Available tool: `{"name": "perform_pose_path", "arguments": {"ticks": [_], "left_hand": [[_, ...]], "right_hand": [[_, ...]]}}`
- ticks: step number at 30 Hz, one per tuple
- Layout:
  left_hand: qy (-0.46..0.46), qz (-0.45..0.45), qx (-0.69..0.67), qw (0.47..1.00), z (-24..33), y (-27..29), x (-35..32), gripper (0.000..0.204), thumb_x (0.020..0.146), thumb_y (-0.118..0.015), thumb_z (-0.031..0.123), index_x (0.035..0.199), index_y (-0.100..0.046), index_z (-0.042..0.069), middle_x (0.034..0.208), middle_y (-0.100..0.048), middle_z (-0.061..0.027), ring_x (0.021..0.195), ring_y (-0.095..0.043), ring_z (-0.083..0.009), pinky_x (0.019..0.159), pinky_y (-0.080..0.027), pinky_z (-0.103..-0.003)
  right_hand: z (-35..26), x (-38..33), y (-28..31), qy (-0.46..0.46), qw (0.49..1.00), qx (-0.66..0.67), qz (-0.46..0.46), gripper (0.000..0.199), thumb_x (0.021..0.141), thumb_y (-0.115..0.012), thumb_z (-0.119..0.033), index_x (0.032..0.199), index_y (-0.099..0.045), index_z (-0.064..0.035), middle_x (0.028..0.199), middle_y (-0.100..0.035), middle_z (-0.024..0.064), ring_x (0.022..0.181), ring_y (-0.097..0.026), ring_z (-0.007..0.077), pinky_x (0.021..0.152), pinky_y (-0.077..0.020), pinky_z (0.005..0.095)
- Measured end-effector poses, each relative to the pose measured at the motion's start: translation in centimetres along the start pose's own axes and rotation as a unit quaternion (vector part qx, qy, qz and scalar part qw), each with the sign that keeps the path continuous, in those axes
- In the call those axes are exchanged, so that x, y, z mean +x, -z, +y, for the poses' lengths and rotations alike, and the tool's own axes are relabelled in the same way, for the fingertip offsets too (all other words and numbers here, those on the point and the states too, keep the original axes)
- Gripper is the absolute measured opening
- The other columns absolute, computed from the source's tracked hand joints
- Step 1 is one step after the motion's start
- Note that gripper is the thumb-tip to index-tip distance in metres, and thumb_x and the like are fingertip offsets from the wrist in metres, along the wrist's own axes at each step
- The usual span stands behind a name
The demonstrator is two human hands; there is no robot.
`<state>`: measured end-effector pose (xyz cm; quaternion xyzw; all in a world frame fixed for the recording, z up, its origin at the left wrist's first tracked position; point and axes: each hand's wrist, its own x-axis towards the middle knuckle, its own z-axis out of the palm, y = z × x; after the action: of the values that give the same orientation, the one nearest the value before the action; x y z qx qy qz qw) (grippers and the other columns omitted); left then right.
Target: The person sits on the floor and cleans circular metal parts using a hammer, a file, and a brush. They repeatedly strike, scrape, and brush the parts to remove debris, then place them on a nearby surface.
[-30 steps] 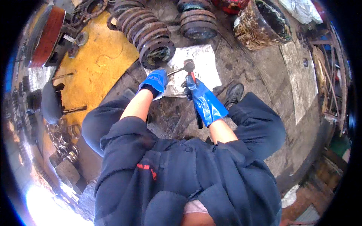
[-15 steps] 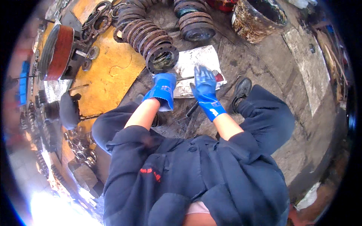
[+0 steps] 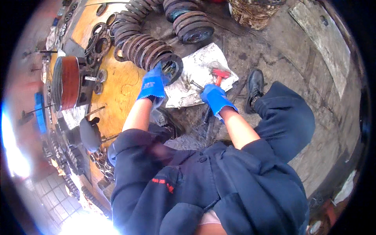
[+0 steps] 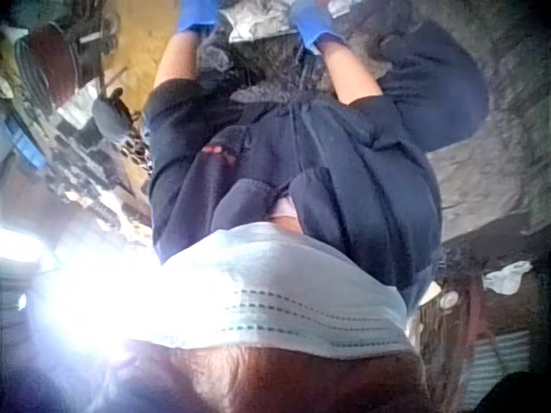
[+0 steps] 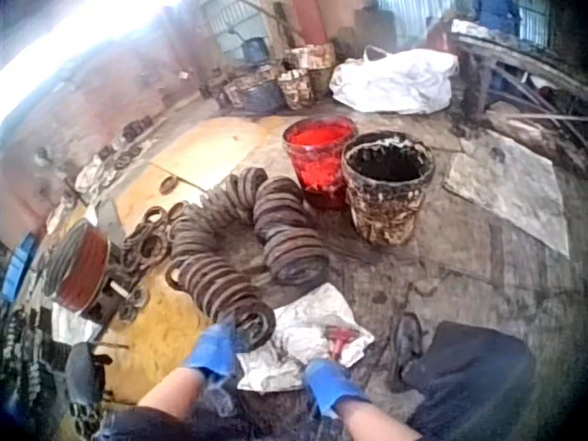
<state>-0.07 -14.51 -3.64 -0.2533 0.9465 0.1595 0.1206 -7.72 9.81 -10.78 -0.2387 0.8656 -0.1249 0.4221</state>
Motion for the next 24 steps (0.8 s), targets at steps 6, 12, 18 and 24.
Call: {"name": "perform_pose_path", "arguments": {"ticks": [6, 12, 18, 24], "left_hand": [[-0.049, -0.019, 0.048, 0.997, 0.1, -0.7, 7.6, 0.065, 0.084, -0.067, 0.047, 0.138, -0.052, 0.013, 0.129, -0.060, -0.0206, 0.121, -0.056, -0.0377, 0.101, -0.045, -0.043], [0.000, -0.046, 0.109, 0.993, -2.1, -3.4, 13.5, 0.060, 0.085, -0.060, 0.050, 0.131, -0.062, 0.012, 0.140, -0.054, -0.0180, 0.134, -0.045, -0.0337, 0.111, -0.036, -0.040], [-0.027, -0.030, 0.069, 0.997, -1.5, -4.8, 15.3, 0.063, 0.086, -0.058, 0.053, 0.132, -0.060, 0.010, 0.139, -0.054, -0.0194, 0.134, -0.046, -0.0342, 0.110, -0.036, -0.041], [0.118, -0.082, 0.024, 0.989, 0.3, -1.3, 7.0, 0.071, 0.087, -0.054, 0.059, 0.136, -0.054, 0.007, 0.133, -0.056, -0.0248, 0.127, -0.051, -0.0389, 0.106, -0.041, -0.043]], "right_hand": [[-0.2, 1.3, 0.7, -0.052, 0.995, 0.081, 0.011, 0.050, 0.092, -0.051, -0.050, 0.108, -0.072, -0.0072, 0.115, -0.067, 0.0195, 0.108, -0.064, 0.0373, 0.093, -0.0498, 0.0488], [-2.0, 2.0, 1.5, -0.049, 0.997, 0.059, -0.021, 0.050, 0.090, -0.055, -0.049, 0.109, -0.070, -0.0062, 0.111, -0.068, 0.0206, 0.103, -0.066, 0.0366, 0.088, -0.0527, 0.0445], [-1.2, 2.9, 1.3, -0.085, 0.993, 0.076, -0.018, 0.048, 0.090, -0.055, -0.048, 0.109, -0.070, -0.0065, 0.111, -0.069, 0.0190, 0.103, -0.067, 0.0352, 0.089, -0.0526, 0.0446], [-1.2, 2.8, 1.7, -0.079, 0.993, 0.078, -0.043, 0.048, 0.092, -0.050, -0.045, 0.115, -0.068, -0.0074, 0.116, -0.068, 0.0179, 0.110, -0.065, 0.0340, 0.093, -0.0503, 0.0446]]}}
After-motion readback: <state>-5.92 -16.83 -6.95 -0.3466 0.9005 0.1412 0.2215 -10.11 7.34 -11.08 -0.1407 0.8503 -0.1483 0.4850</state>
